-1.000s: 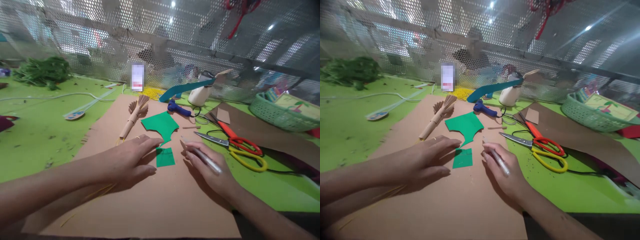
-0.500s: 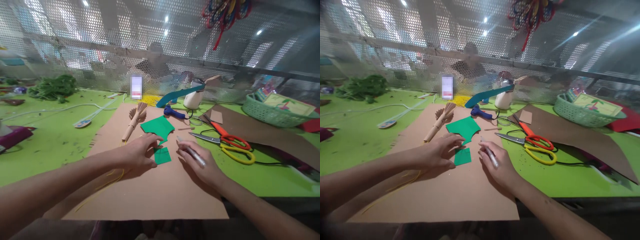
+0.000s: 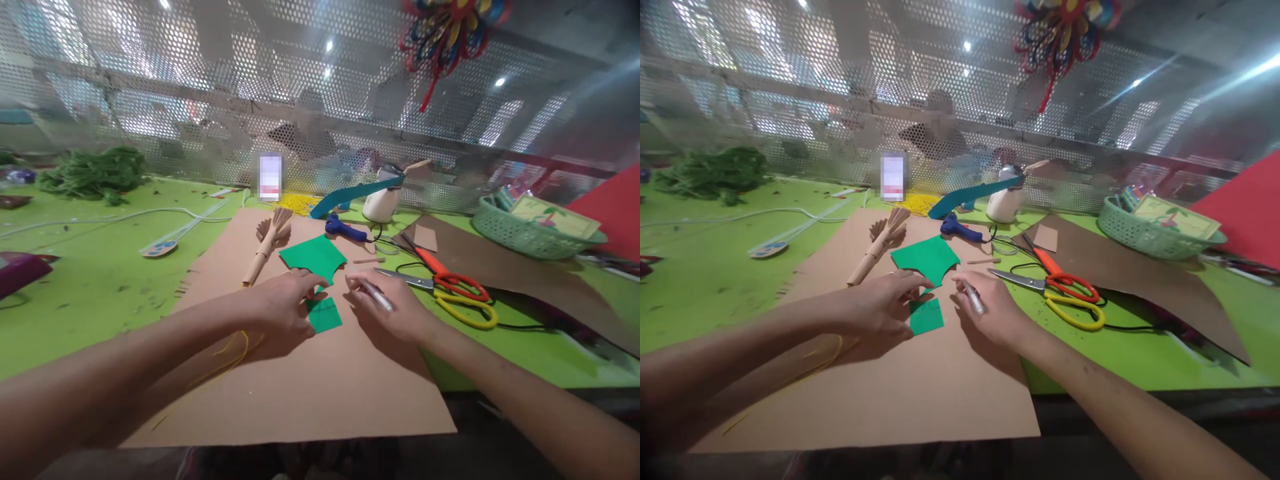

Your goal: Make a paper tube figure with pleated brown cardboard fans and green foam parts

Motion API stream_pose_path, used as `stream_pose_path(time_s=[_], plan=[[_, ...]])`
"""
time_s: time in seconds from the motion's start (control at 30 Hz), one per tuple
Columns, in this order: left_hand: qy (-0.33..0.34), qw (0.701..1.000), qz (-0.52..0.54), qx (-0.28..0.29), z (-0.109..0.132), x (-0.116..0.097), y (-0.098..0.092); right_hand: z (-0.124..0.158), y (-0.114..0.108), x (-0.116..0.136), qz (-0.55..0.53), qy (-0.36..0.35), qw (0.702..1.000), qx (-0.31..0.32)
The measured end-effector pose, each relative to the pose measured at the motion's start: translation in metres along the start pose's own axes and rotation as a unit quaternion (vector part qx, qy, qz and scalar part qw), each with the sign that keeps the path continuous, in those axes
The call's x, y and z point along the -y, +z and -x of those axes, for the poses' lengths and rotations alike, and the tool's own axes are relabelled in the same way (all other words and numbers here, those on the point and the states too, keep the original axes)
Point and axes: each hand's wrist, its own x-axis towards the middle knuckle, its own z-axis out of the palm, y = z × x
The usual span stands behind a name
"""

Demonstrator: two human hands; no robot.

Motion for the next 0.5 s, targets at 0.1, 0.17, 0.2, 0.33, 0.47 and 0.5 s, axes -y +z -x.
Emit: stream_pose_path(time_s=[0.1,0.17,0.2,0.33,0.47,0.5], plan=[[-0.012,1.0,0.024,-0.013,0.004,-0.001,0.002,-0.013,0.007,0.0,-0.018,-0.027,0.999,0.005],[-0.015,0.999,0.033,-0.022,0.008,-0.003,0.001,-0.017,0.015,0.0,-0.034,-0.029,0.999,0.007],[-0.011,0.999,0.034,-0.026,0.01,-0.005,0.001,-0.017,0.018,0.0,-0.039,-0.027,0.999,0.005],[0.015,0.998,0.042,-0.035,0.018,-0.009,-0.001,-0.014,0.024,-0.008,-0.005,-0.037,0.999,-0.034],[0.022,0.998,0.052,-0.028,0.023,-0.014,-0.004,-0.017,0.015,-0.03,0.13,-0.078,0.987,-0.044],[0.022,0.998,0.051,-0.03,0.024,-0.015,-0.004,-0.019,0.011,-0.036,0.164,-0.086,0.982,-0.037]])
